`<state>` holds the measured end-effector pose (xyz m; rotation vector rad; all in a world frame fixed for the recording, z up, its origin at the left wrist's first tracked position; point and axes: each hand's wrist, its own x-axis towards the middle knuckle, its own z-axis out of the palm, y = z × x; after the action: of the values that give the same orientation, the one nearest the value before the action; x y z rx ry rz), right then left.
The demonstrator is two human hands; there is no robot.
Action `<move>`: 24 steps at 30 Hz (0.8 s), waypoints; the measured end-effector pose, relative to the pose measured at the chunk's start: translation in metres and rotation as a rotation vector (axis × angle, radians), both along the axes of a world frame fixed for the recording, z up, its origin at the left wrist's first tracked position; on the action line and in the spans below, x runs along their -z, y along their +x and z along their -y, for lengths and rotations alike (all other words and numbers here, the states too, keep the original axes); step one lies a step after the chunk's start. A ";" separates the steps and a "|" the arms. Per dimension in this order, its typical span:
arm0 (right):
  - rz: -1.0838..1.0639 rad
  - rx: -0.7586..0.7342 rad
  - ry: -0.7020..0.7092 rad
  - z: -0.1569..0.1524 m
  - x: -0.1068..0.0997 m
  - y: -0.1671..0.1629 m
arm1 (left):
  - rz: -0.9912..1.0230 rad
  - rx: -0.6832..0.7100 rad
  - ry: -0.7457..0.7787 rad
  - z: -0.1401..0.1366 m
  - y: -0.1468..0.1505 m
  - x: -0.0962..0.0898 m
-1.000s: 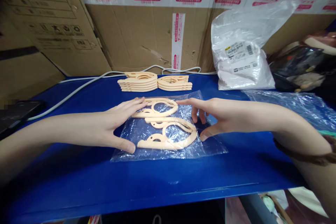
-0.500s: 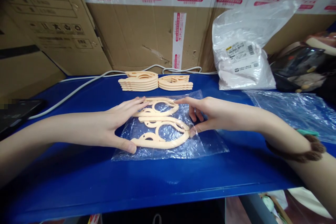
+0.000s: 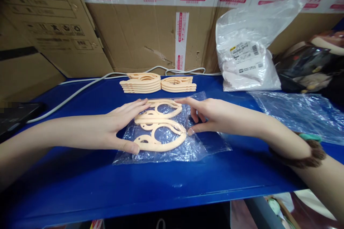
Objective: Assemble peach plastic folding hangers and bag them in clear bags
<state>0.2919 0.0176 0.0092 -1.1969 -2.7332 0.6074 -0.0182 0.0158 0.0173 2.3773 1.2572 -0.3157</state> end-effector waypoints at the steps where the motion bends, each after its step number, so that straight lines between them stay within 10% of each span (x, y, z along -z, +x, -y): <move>1: -0.021 0.011 0.014 -0.002 0.001 0.003 | 0.011 -0.011 0.003 0.000 0.001 0.000; 7: -0.200 0.097 0.143 -0.011 0.010 0.009 | 0.107 -0.005 0.135 -0.004 0.004 0.010; 24: -0.410 0.219 -0.193 -0.013 0.016 -0.009 | 0.111 0.038 0.130 -0.007 0.005 0.007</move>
<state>0.2834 0.0309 -0.0065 -1.2267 -2.2127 0.9805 -0.0135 0.0227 0.0102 2.4930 1.2163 -0.1146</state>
